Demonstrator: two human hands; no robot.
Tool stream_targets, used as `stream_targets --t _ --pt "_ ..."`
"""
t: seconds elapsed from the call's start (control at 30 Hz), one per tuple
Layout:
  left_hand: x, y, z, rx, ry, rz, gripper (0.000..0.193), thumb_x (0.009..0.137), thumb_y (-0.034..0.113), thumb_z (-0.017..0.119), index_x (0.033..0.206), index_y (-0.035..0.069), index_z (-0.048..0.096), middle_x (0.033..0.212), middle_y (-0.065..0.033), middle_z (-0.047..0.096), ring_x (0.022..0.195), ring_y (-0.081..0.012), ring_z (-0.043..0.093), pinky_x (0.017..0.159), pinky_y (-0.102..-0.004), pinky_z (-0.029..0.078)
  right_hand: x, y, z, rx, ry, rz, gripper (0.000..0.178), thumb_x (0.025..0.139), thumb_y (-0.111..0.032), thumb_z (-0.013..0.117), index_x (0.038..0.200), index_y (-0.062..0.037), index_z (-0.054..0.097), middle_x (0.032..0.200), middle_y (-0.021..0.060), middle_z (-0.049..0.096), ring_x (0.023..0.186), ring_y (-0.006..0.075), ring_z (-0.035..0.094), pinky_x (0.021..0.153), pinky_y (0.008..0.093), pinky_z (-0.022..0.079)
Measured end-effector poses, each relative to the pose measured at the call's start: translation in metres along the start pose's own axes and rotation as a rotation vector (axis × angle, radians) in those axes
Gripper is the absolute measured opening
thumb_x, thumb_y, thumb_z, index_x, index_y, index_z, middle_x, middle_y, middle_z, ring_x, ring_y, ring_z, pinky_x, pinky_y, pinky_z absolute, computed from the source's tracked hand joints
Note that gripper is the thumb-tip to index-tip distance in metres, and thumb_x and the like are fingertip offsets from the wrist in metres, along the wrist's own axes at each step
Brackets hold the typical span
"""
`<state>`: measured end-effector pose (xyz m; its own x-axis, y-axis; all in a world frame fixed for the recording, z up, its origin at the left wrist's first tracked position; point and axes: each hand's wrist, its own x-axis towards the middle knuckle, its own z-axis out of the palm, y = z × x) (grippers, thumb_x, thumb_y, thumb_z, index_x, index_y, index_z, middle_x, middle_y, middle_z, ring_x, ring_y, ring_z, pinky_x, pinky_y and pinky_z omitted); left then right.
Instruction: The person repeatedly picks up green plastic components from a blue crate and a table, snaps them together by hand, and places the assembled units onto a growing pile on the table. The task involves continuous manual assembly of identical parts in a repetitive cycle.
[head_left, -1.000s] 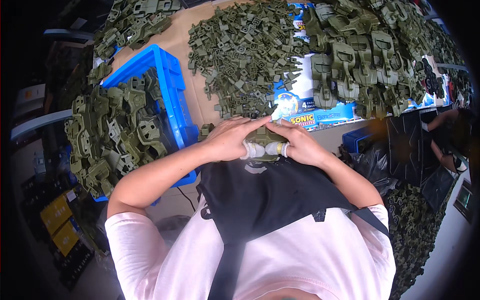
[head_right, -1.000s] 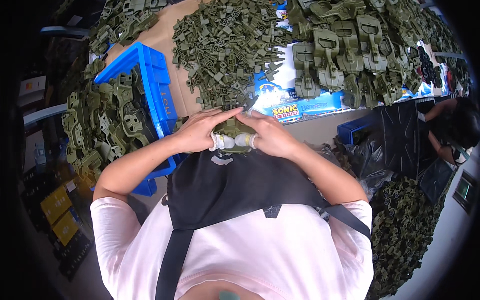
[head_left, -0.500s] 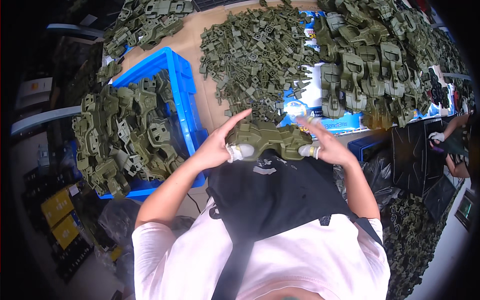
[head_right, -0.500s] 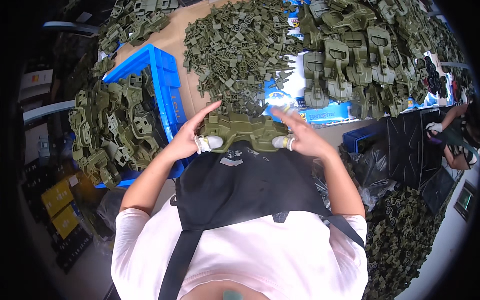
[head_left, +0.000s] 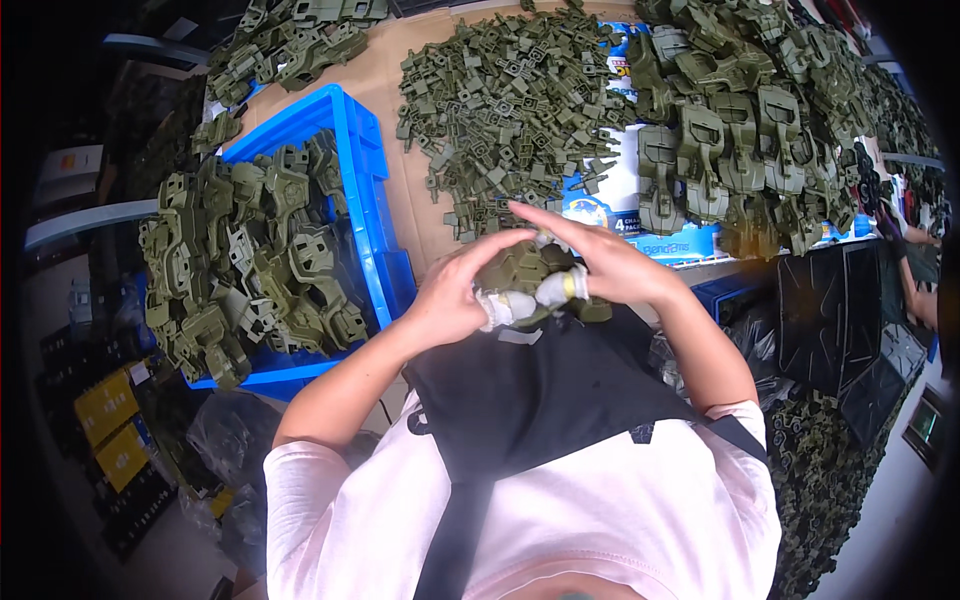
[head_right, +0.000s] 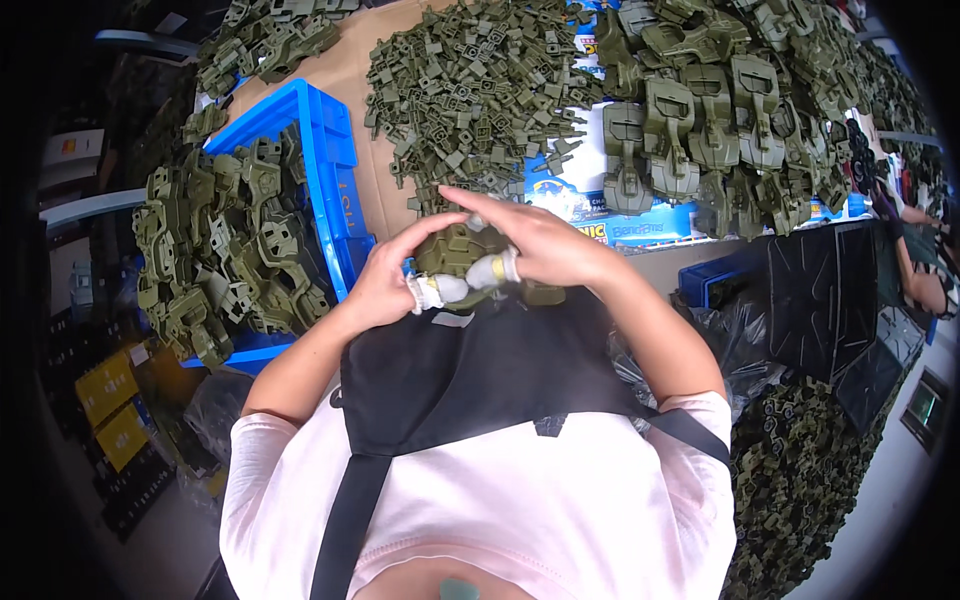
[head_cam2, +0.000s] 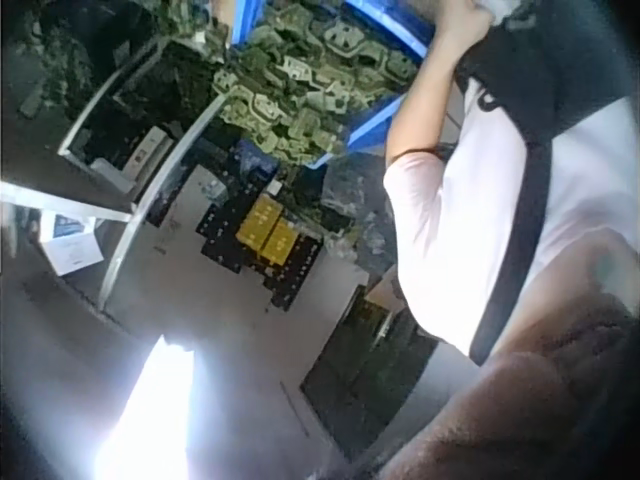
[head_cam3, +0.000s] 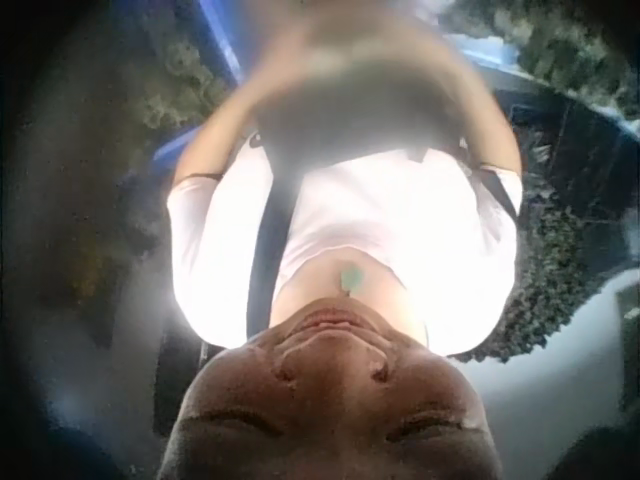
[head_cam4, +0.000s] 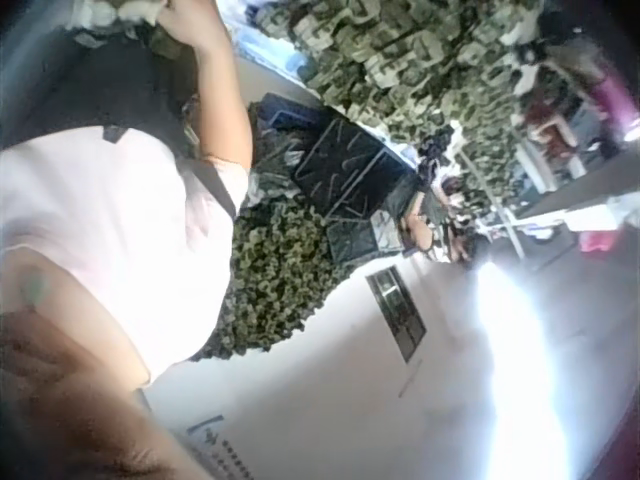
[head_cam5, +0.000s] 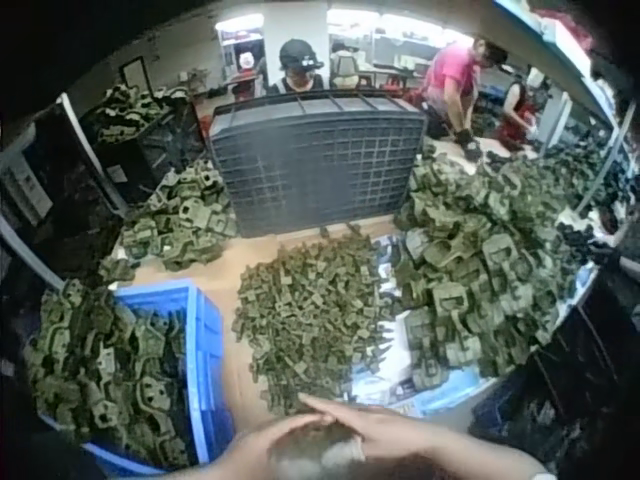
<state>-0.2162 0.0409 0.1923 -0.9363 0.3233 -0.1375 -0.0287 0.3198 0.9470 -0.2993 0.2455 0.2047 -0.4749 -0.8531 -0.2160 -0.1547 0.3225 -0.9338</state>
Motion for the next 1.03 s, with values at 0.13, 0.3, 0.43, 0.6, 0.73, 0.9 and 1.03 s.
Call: stream_targets --t 0.13,0.3,0.43,0.6,0.73,0.9,1.03 --pt "0.004 -0.001 0.004 0.055 -0.027 -0.131 0.064 0.064 0.001 0.069 0.124 0.008 0.048 0.118 -0.0089 0.057 0.109 -0.0192 0.054 0.093 -0.0298 0.041 0.001 0.023 0.005 -0.118 0.022 -0.081 0.075 0.072 -0.014 0.068 0.137 -0.0127 0.031 0.135 0.0146 0.041 0.120 0.0307 0.045 0.099 0.0366 0.038" --pt "0.032 0.013 -0.014 0.059 0.144 0.259 0.098 0.065 0.022 0.077 0.140 0.005 0.015 0.142 -0.0175 0.024 0.131 -0.0273 0.027 0.106 -0.0370 0.023 -0.007 0.002 -0.012 0.125 0.460 -0.182 0.072 0.075 -0.006 0.065 0.138 -0.0107 0.031 0.139 0.0115 0.037 0.125 0.0248 0.039 0.101 0.0359 0.034" --pt "0.044 0.014 0.010 -0.429 0.068 0.208 0.101 0.077 0.032 0.066 0.142 0.008 -0.008 0.148 -0.0137 0.010 0.133 -0.0218 0.020 0.107 -0.0322 0.020 -0.009 0.000 0.003 0.557 0.577 -0.231 0.077 0.072 -0.010 0.070 0.137 -0.0064 0.030 0.143 0.0101 0.026 0.130 0.0216 0.028 0.103 0.0363 0.029" --pt "0.029 0.019 -0.001 -0.307 -0.051 0.085 0.078 0.083 0.020 0.059 0.143 0.006 0.012 0.133 -0.0149 0.043 0.117 -0.0231 0.047 0.097 -0.0314 0.036 -0.036 -0.037 -0.032 -0.230 0.304 -0.314 0.083 0.068 -0.016 0.069 0.139 -0.0118 0.026 0.124 0.0173 0.043 0.112 0.0349 0.045 0.091 0.0391 0.039" --pt "0.042 0.047 0.001 0.249 -0.278 0.120 0.081 0.079 0.033 0.063 0.141 0.005 0.018 0.133 -0.0207 0.041 0.117 -0.0284 0.047 0.099 -0.0363 0.035 -0.059 -0.016 -0.016 -0.205 0.413 -0.170 0.093 0.057 0.000 0.059 0.141 -0.0173 0.022 0.104 0.0165 0.049 0.095 0.0361 0.050 0.079 0.0431 0.042" --pt "0.029 0.043 -0.023 -0.154 -0.088 0.129 0.119 0.057 0.030 0.083 0.143 0.012 0.003 0.136 -0.0205 0.033 0.119 -0.0316 0.044 0.097 -0.0425 0.039 -0.087 0.002 0.006 0.212 0.754 -0.191 0.082 0.067 -0.008 0.070 0.138 -0.0157 0.030 0.119 0.0147 0.047 0.115 0.0304 0.045 0.100 0.0398 0.035" --pt "0.025 0.031 -0.011 -0.257 0.076 -0.050 0.121 0.055 0.012 0.085 0.143 0.016 0.003 0.132 -0.0169 0.039 0.116 -0.0284 0.047 0.094 -0.0414 0.043 -0.105 0.007 0.014 0.290 0.701 -0.140 0.073 0.072 -0.011 0.072 0.135 -0.0156 0.035 0.140 0.0087 0.028 0.122 0.0264 0.039 0.105 0.0379 0.027"
